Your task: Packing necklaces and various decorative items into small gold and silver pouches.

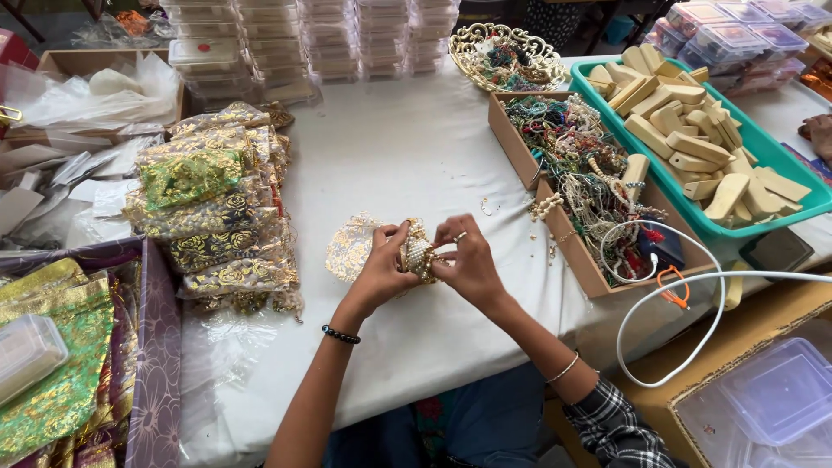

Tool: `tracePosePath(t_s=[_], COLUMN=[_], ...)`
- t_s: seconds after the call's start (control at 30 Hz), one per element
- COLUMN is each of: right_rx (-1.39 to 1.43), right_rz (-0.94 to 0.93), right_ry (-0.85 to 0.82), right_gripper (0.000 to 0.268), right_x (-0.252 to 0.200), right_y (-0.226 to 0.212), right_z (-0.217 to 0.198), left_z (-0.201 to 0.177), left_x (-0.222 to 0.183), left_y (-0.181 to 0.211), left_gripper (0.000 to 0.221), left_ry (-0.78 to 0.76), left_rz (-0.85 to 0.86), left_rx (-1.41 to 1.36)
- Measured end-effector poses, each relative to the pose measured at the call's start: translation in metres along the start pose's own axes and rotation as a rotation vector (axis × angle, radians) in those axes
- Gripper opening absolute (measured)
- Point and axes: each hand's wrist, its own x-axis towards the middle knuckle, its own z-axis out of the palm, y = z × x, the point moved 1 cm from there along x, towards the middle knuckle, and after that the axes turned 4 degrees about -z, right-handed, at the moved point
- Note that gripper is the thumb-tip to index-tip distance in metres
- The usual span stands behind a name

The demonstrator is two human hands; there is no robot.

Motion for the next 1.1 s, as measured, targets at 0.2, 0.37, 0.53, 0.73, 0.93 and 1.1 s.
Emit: tracePosePath(t_s=[0.2,0.37,0.53,0.73,0.93,1.1], right_rx=[-0.287,-0.661,-0.491,-0.587,-0.685,-0.703], right_rz=[-0.411,-0.49,-0.311,-0.591,-0.405,-0.319], right_ry=[-0.277,-0.314,-0.65,-0.515,-0.612,-0.54], right_gripper=[0.033,0.028,0.038,0.058,0.026,0.016], right_x=[-0.032,-0.018,-0.012,-0.017,0.021,-0.005], right_y=[0.035,0.039,0.07,0.119,0.1,0.119], right_z=[0.004,0.004,0.02,0.053,0.05,0.033], left_z=[0.001,0.015,0.024,0.04,0.052,0.06], left_x=[0.006,-0.009,-0.026,-0.021,-0.018,-0.025], left_y=[-0.021,0.014,0.044,0.024,0.004,0.007], left_gripper=[0.097,0.087,0.069,0.042,0.035,0.031], left_ry=[0.071,-0.005,0.214,0.442,0.332,0.41], left_rz=[0.169,0.132,0.258,0.425,0.394,0.64], left_rx=[0.088,0.25,0.558,0.576,0.672,0.581])
